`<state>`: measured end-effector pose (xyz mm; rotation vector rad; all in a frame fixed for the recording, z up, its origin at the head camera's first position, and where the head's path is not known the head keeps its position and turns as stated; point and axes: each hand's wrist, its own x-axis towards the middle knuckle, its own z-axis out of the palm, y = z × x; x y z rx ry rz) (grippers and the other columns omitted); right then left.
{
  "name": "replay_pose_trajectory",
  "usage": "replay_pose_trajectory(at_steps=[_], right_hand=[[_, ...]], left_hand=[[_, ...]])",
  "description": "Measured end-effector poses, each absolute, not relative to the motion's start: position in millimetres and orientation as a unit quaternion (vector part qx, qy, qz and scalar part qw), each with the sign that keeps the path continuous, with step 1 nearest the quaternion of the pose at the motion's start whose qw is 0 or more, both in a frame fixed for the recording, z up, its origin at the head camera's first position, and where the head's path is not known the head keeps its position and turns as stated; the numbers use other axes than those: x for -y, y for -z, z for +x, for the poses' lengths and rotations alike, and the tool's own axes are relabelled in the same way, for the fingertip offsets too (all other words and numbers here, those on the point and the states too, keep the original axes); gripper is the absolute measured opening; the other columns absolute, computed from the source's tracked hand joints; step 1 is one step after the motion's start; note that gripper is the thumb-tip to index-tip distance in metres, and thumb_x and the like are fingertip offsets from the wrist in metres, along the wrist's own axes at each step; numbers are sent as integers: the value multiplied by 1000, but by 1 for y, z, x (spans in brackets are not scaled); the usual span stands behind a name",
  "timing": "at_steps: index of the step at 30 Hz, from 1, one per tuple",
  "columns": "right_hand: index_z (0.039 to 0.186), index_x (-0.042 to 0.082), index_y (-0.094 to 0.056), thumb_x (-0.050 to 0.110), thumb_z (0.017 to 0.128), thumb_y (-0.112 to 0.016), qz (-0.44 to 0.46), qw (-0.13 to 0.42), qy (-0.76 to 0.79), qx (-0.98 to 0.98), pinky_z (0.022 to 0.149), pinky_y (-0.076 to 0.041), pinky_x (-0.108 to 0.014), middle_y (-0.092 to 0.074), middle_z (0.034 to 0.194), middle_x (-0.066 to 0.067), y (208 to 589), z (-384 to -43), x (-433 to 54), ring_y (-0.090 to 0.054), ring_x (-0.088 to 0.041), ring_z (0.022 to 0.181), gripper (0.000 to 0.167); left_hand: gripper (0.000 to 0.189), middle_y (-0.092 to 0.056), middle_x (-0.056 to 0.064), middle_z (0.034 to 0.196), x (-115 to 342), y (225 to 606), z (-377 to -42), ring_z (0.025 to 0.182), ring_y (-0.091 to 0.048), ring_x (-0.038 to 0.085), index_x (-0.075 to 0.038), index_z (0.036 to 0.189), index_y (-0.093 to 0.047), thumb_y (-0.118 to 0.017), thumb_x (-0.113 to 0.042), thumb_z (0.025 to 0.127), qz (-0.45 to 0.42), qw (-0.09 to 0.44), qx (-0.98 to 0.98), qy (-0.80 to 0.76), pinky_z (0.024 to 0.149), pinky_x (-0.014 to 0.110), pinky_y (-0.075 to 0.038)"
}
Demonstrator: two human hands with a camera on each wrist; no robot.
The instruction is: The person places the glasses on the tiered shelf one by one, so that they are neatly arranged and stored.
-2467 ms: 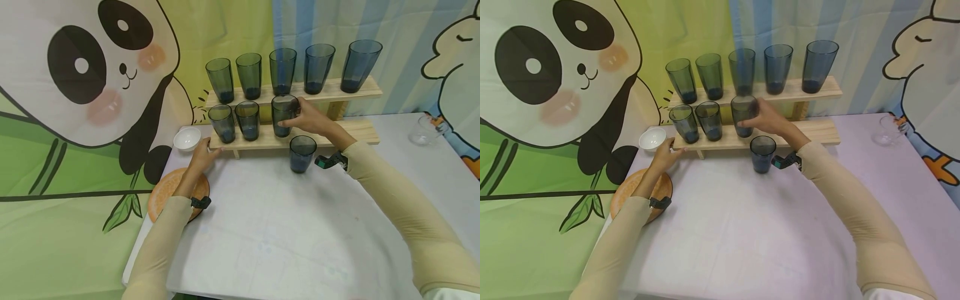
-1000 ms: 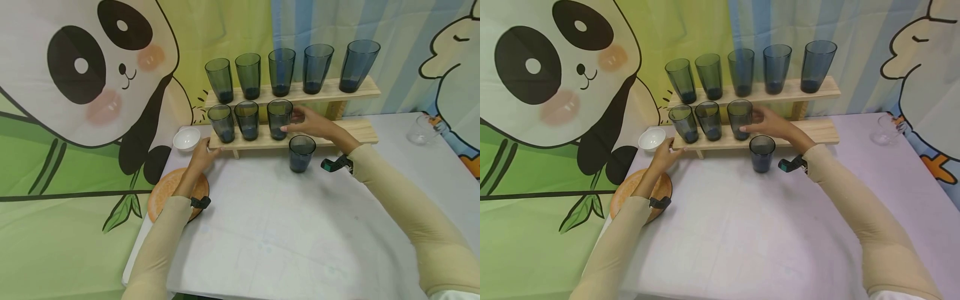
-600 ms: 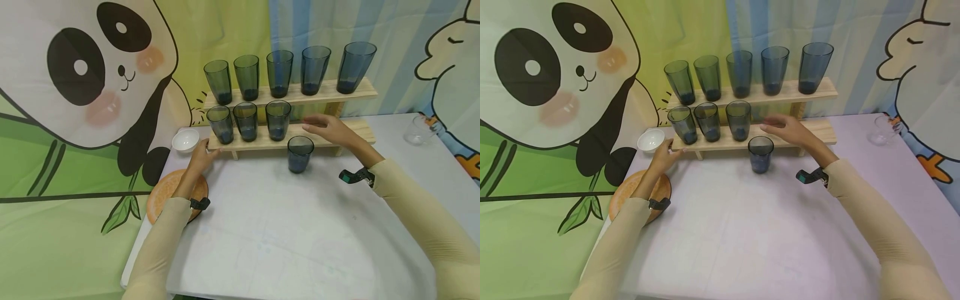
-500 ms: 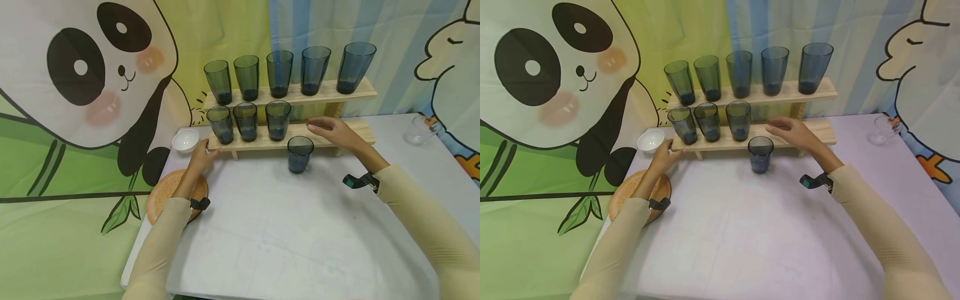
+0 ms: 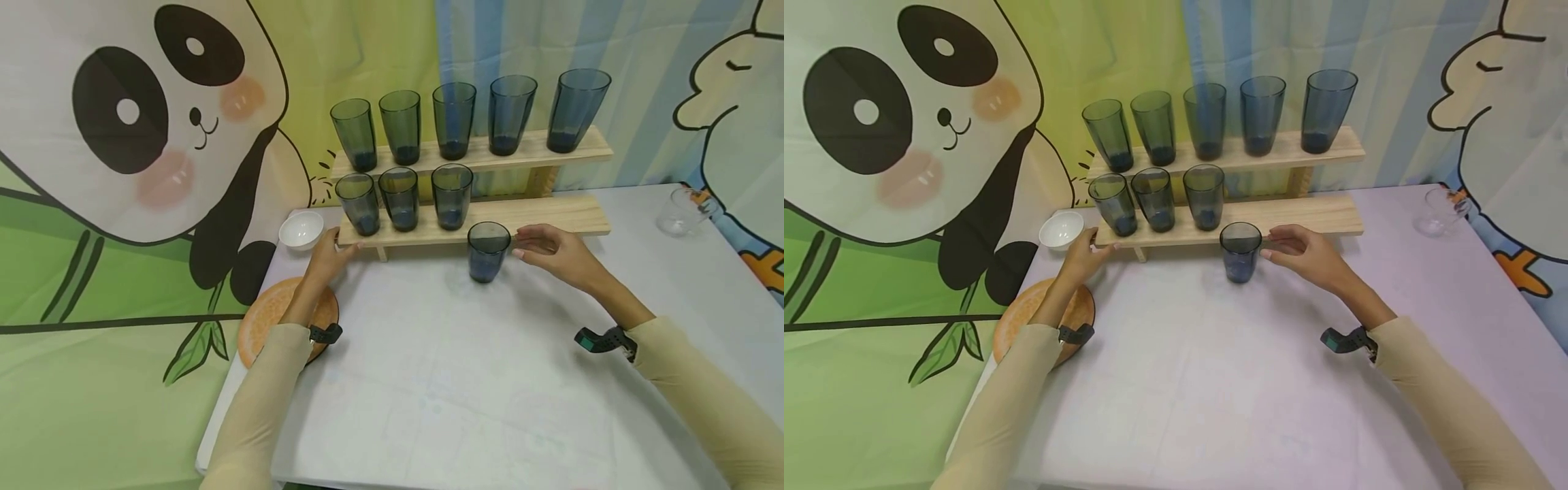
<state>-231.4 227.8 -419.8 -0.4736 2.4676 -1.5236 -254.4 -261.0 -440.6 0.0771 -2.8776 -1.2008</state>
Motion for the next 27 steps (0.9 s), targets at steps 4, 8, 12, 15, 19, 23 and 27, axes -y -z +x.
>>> replay_pose_trajectory(at_steps=[4, 8, 12, 15, 19, 23, 27], right_hand=[[153, 4, -48, 30, 99, -77, -159, 94, 517, -836, 120, -43, -39, -52, 155, -18, 430, -224, -222, -46, -37, 148, 66], [151, 2, -49, 26, 95, -81, -171, 73, 516, -836, 123, -38, -45, -52, 154, -18, 439, -222, -214, -46, -37, 148, 69], [153, 2, -47, 27, 93, -85, -179, 55, 509, -840, 122, -39, -43, -52, 153, -18, 449, -222, -207, -48, -37, 146, 75], [153, 3, -48, 31, 91, -86, -178, 47, 504, -844, 122, -40, -44, -53, 152, -18, 455, -223, -202, -49, -37, 145, 79], [153, 4, -47, 36, 89, -87, -174, 45, 497, -849, 122, -40, -47, -53, 151, -19, 460, -225, -196, -49, -38, 144, 82], [155, 3, -45, 40, 88, -88, -169, 43, 488, -855, 121, -41, -49, -51, 152, -22, 463, -227, -190, -49, -41, 145, 88], [155, 0, -44, 41, 88, -88, -171, 40, 478, -860, 119, -43, -51, -49, 154, -24, 465, -232, -184, -48, -44, 145, 91]], left_hand=[[81, -43, 27, 158, 261, 440, -254, 150, -40, 42, 5, 158, -37, -71, -42, 101, 25, 10, 923, 385, 126, 54, -30], [82, -44, 27, 158, 262, 440, -254, 150, -40, 42, 5, 158, -37, -71, -43, 101, 26, 7, 923, 384, 126, 54, -31], [82, -44, 27, 157, 263, 442, -255, 149, -41, 42, 5, 157, -37, -72, -43, 101, 23, 9, 922, 386, 125, 54, -32], [83, -44, 27, 157, 263, 443, -255, 149, -41, 42, 5, 158, -37, -71, -43, 101, 21, 9, 923, 385, 125, 54, -32], [83, -43, 27, 158, 263, 444, -256, 150, -40, 42, 5, 159, -36, -71, -44, 101, 21, 7, 923, 384, 125, 55, -32], [83, -43, 27, 158, 263, 443, -256, 150, -40, 42, 5, 159, -35, -71, -43, 101, 22, 6, 923, 384, 126, 54, -31], [82, -43, 27, 159, 262, 442, -256, 150, -40, 41, 5, 158, -36, -70, -42, 101, 24, 8, 923, 384, 126, 54, -30]])
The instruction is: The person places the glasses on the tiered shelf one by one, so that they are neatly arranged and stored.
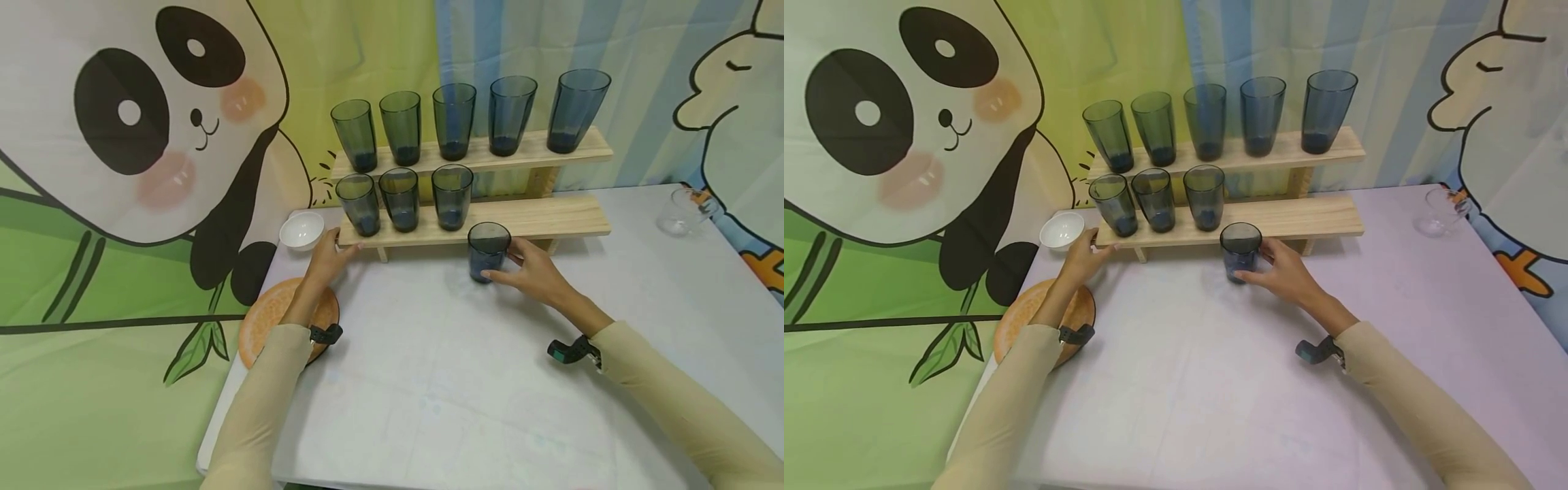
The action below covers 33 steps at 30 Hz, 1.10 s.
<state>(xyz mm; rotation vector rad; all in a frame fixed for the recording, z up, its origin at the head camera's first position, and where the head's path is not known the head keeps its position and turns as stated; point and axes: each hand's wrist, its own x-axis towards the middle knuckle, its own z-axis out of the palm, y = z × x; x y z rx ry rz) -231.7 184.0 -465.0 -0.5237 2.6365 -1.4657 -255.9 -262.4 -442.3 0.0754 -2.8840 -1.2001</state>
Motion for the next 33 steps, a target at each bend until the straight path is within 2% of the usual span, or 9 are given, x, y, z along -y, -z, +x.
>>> replay_pose_trajectory(at_steps=[18, 33], right_hand=[[146, 0, -53, 36, 83, -93, -142, -24, 491, -859, 112, -51, -49, -62, 142, -23, 473, -237, -166, -59, -39, 134, 83], [145, -2, -53, 30, 84, -92, -165, 1, 488, -857, 111, -51, -48, -58, 142, -22, 470, -232, -171, -56, -41, 138, 79]], left_hand=[[85, -43, 26, 159, 263, 442, -256, 150, -40, 42, 4, 159, -36, -72, -45, 100, 26, 6, 920, 392, 126, 55, -31], [83, -43, 26, 159, 263, 442, -255, 151, -39, 42, 4, 159, -37, -72, -43, 100, 26, 9, 917, 398, 126, 56, -30]])
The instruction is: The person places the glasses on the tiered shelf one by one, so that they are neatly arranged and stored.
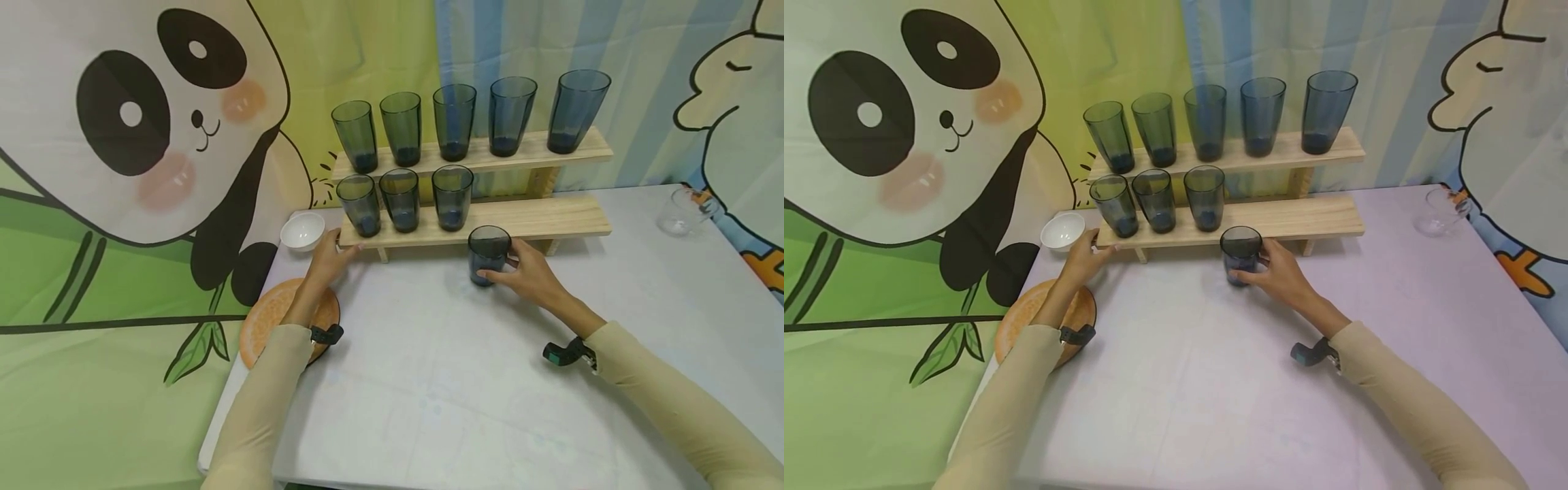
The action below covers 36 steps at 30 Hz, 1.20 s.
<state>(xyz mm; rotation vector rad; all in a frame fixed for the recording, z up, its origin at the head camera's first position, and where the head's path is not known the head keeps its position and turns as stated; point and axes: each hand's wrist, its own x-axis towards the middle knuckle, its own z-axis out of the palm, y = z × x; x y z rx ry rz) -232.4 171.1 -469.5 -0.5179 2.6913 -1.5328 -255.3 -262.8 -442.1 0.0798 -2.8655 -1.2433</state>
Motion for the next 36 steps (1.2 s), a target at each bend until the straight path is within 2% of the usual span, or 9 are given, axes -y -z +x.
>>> replay_pose_trajectory(at_steps=[21, 33, 36], right_hand=[[151, 5, -52, 30, 83, -93, -206, 16, 486, -849, 113, -49, -48, -58, 147, -17, 457, -223, -179, -53, -36, 141, 83], [142, 3, -56, 27, 88, -89, -176, 14, 488, -855, 114, -49, -49, -61, 140, -19, 435, -222, -189, -59, -40, 135, 68], [140, 3, -56, 28, 89, -89, -167, 13, 493, -854, 110, -51, -51, -63, 137, -19, 426, -224, -194, -63, -40, 130, 66]], left_hand=[[83, -42, 25, 160, 263, 439, -258, 152, -38, 40, 3, 159, -36, -71, -44, 100, 30, 0, 922, 386, 127, 53, -30], [83, -44, 27, 159, 263, 439, -258, 150, -40, 41, 5, 158, -37, -72, -42, 100, 26, 3, 923, 384, 126, 52, -31], [82, -44, 26, 159, 263, 439, -258, 150, -40, 40, 5, 158, -37, -72, -42, 100, 26, 3, 923, 383, 126, 52, -31]])
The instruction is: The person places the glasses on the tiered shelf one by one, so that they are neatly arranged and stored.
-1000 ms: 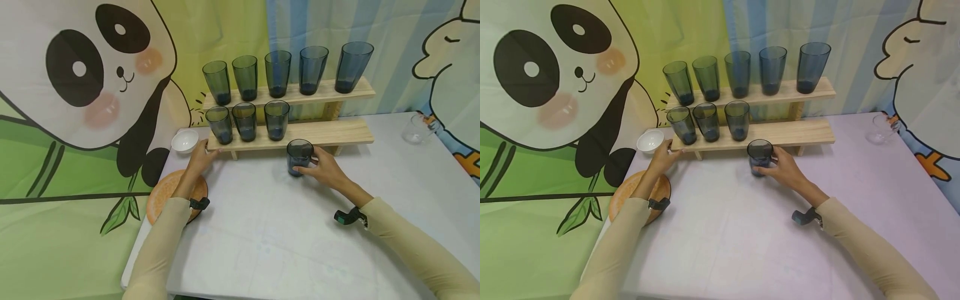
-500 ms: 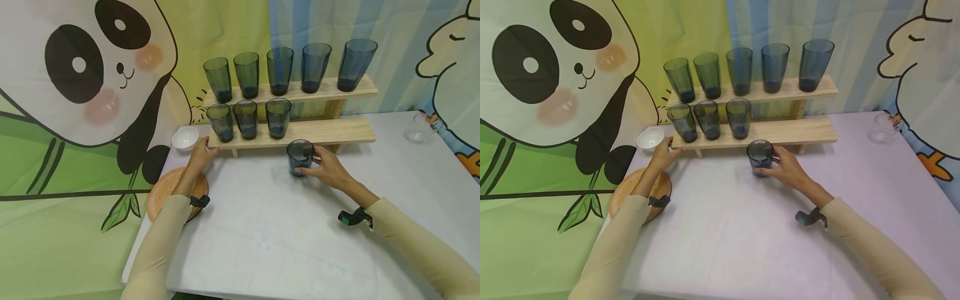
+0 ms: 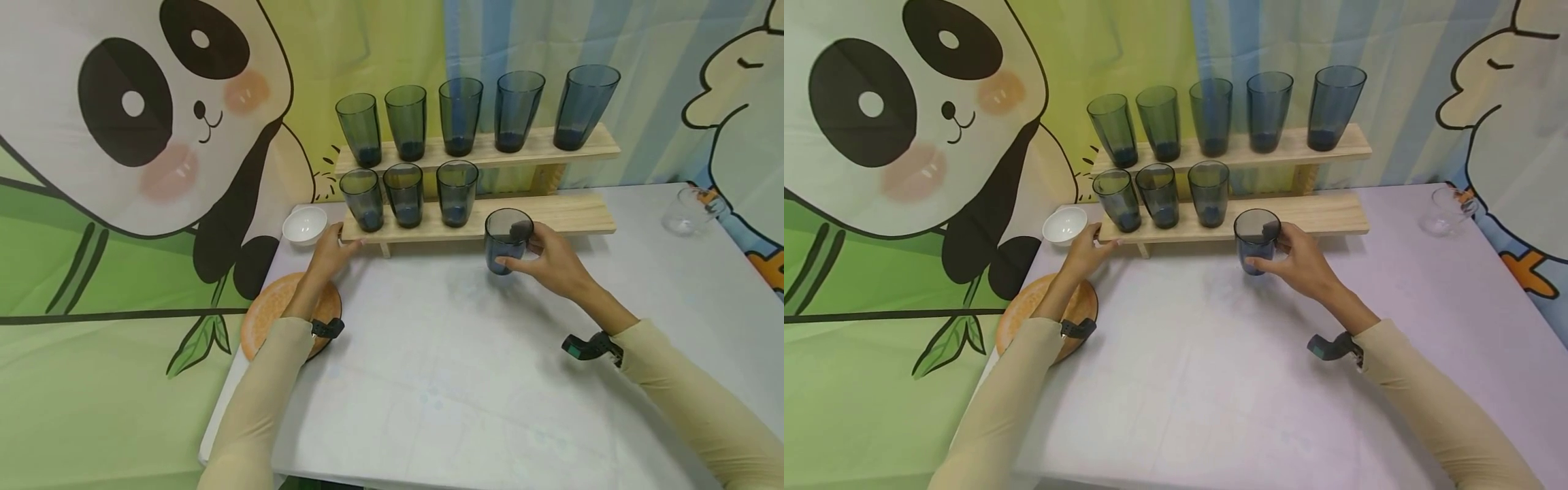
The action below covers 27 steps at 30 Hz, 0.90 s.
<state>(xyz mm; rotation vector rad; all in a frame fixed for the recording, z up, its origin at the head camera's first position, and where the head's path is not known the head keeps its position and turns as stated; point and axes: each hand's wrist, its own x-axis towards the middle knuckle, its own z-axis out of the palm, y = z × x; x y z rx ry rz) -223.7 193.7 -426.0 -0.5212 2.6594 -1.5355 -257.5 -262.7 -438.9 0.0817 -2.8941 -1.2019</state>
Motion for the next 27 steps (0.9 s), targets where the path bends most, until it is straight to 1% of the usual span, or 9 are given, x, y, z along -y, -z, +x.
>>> replay_pose_trajectory(at_steps=[3, 5, 7, 9, 10, 12, 14, 19, 27], right_hand=[[141, 4, -55, 30, 89, -88, -157, 5, 488, -858, 105, -54, -51, -64, 134, -19, 419, -226, -199, -66, -40, 126, 67], [138, 5, -57, 34, 89, -88, -149, -3, 482, -863, 99, -59, -37, -65, 132, -17, 413, -228, -202, -67, -39, 124, 65], [136, 5, -56, 35, 89, -88, -142, -10, 480, -866, 92, -59, -22, -64, 133, -17, 408, -231, -204, -66, -39, 126, 65], [135, 3, -56, 35, 89, -88, -138, -17, 483, -865, 99, -56, -20, -62, 136, -17, 403, -235, -206, -62, -38, 131, 64], [134, 2, -55, 34, 89, -88, -136, -18, 488, -862, 103, -54, -21, -60, 137, -18, 401, -237, -206, -60, -38, 134, 64], [134, 1, -54, 33, 89, -87, -134, -27, 492, -860, 112, -51, -35, -58, 138, -18, 397, -241, -206, -56, -37, 136, 64], [133, 1, -55, 33, 90, -87, -133, -38, 489, -861, 117, -45, -51, -58, 137, -18, 394, -246, -205, -54, -37, 137, 63], [133, 1, -54, 38, 91, -84, -127, -49, 481, -866, 117, -44, -55, -59, 138, -23, 389, -258, -203, -54, -41, 136, 64], [133, 1, -51, 46, 90, -84, -94, -33, 488, -867, 119, -42, -54, -56, 143, -24, 388, -278, -199, -51, -43, 140, 70]], left_hand=[[82, -44, 26, 159, 262, 439, -257, 151, -40, 40, 5, 158, -37, -72, -42, 100, 26, 4, 923, 383, 126, 53, -31], [82, -43, 26, 160, 262, 438, -256, 151, -39, 41, 5, 158, -37, -72, -41, 101, 26, 3, 923, 384, 126, 53, -30], [82, -43, 26, 160, 262, 438, -256, 151, -39, 41, 4, 159, -36, -72, -42, 101, 27, 2, 923, 385, 126, 53, -30], [82, -43, 26, 160, 262, 438, -257, 151, -39, 41, 4, 159, -36, -72, -42, 101, 29, 2, 923, 384, 126, 53, -30], [82, -43, 26, 160, 262, 438, -257, 151, -39, 41, 4, 159, -36, -72, -42, 101, 29, 2, 923, 384, 127, 53, -30], [82, -42, 26, 160, 262, 438, -256, 152, -38, 41, 4, 159, -36, -72, -42, 101, 31, 0, 923, 383, 127, 53, -30], [82, -42, 26, 160, 263, 438, -256, 151, -38, 41, 4, 159, -36, -72, -41, 101, 33, 1, 923, 384, 127, 53, -29], [82, -42, 26, 161, 264, 440, -256, 151, -39, 41, 4, 159, -36, -71, -42, 101, 31, 1, 924, 381, 127, 53, -30], [83, -41, 27, 162, 264, 438, -258, 152, -37, 41, 4, 159, -36, -71, -43, 101, 30, -1, 926, 375, 127, 53, -30]])
